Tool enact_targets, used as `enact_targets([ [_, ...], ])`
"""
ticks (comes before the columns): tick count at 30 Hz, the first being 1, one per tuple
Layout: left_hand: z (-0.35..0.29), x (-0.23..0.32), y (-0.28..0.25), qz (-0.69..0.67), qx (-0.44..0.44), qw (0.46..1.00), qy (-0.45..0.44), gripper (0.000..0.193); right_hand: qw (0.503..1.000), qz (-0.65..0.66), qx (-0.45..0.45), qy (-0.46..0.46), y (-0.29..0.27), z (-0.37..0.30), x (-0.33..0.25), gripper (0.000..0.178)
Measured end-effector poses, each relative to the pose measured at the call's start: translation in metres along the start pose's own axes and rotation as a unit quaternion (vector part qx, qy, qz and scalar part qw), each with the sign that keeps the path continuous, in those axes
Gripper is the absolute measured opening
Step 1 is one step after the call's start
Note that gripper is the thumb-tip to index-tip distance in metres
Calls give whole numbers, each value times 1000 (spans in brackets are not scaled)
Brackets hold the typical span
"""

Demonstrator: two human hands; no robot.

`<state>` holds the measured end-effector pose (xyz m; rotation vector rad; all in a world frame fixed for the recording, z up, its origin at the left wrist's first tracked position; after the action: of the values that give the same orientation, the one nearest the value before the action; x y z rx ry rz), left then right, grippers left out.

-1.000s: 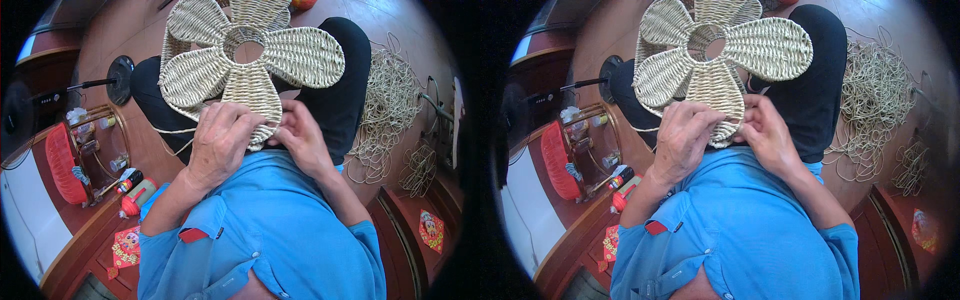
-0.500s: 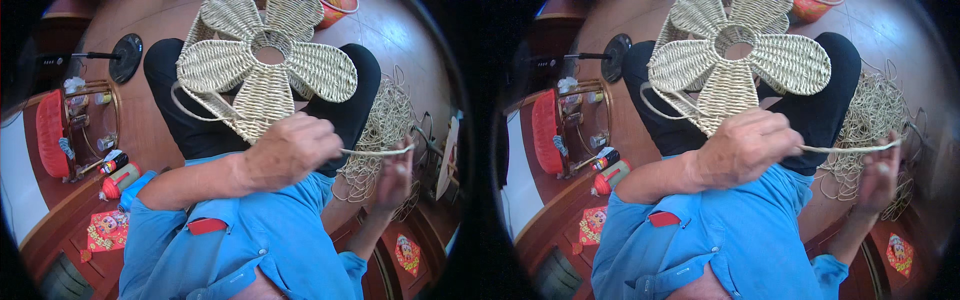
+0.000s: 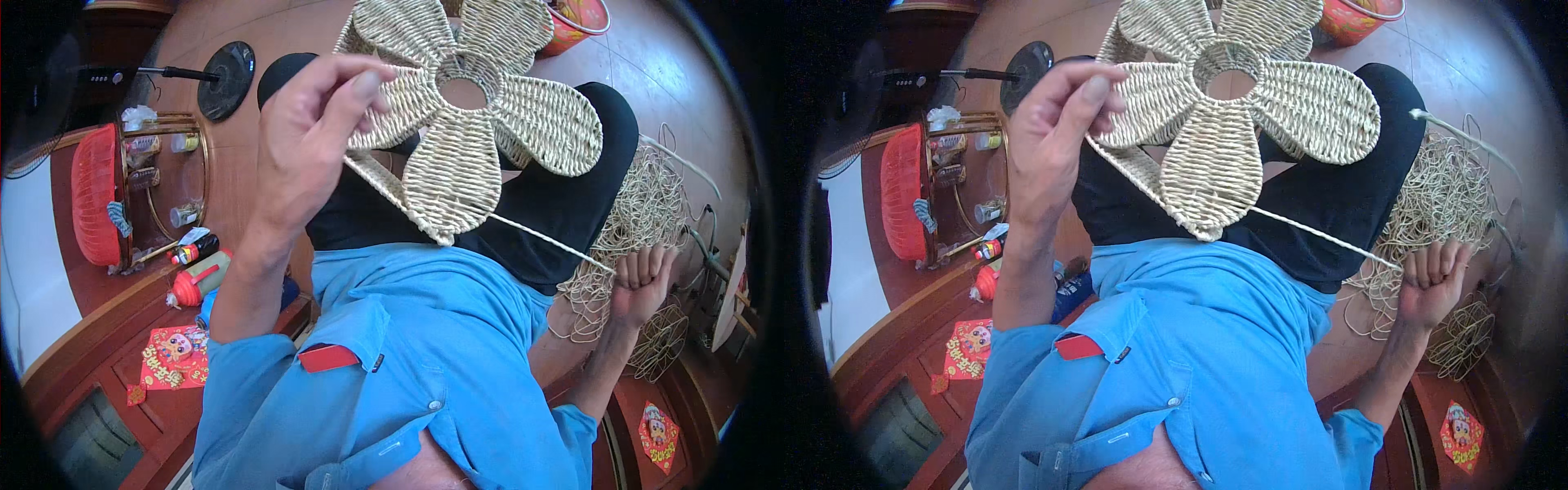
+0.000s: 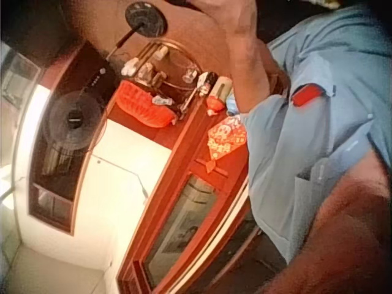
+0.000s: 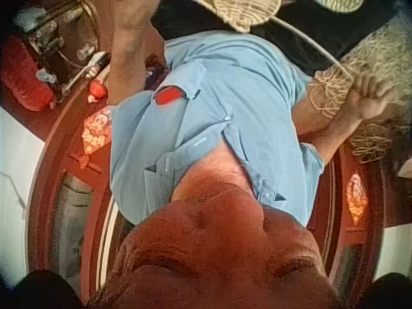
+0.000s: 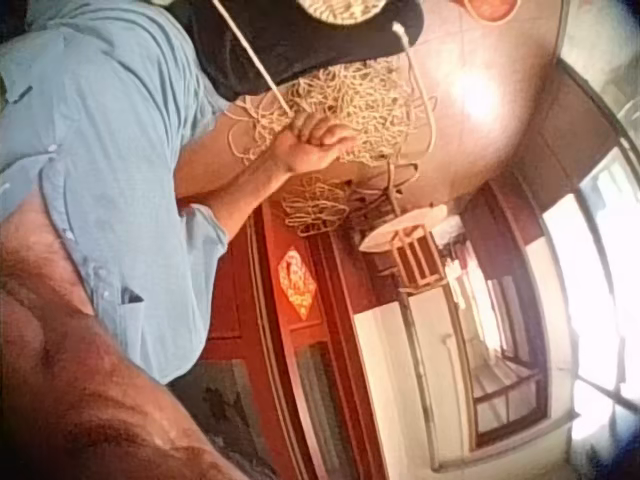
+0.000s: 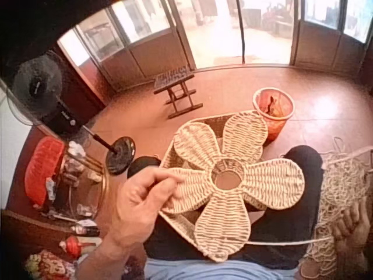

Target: The person is weaving a decorative straw object shaped like a flower, using long strands of straw and scissors to trim them.

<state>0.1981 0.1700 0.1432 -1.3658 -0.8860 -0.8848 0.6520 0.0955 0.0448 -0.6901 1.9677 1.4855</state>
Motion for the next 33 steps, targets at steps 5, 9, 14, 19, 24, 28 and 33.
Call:
enact_targets([
  [5,-34,-28,16,-18,-35,997,-72,23,997,26,62,49,-45,1,5,50],
  [9,-44,-15,56,111,-97,989,13,14,994,55,48,82,-44,5,3,48],
  [14,-56,17,128,245,-151,920,267,18,982,153,-37,101,-16,-4,-29,47],
  [19,-58,25,155,323,-206,863,328,18,980,150,-105,79,36,-3,-53,47],
  [24,-41,11,95,249,-102,942,199,13,961,-257,-41,95,68,-26,10,37],
  [28,-47,-9,84,248,-88,958,111,13,933,-156,-110,306,90,-49,101,55],
  [33,-50,-15,86,271,-72,955,102,15,897,19,-177,404,113,-53,136,92],
])
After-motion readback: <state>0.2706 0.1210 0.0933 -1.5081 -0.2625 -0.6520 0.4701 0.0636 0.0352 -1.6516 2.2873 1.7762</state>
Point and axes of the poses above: each hand's wrist, its own z-axis towards the middle knuckle, its own y-axis out of the palm, x = y × z, the point moved 6 cm from there along z, towards the middle knuckle, and after that the axes turned 9 degrees about z, right-handed, at the moved point
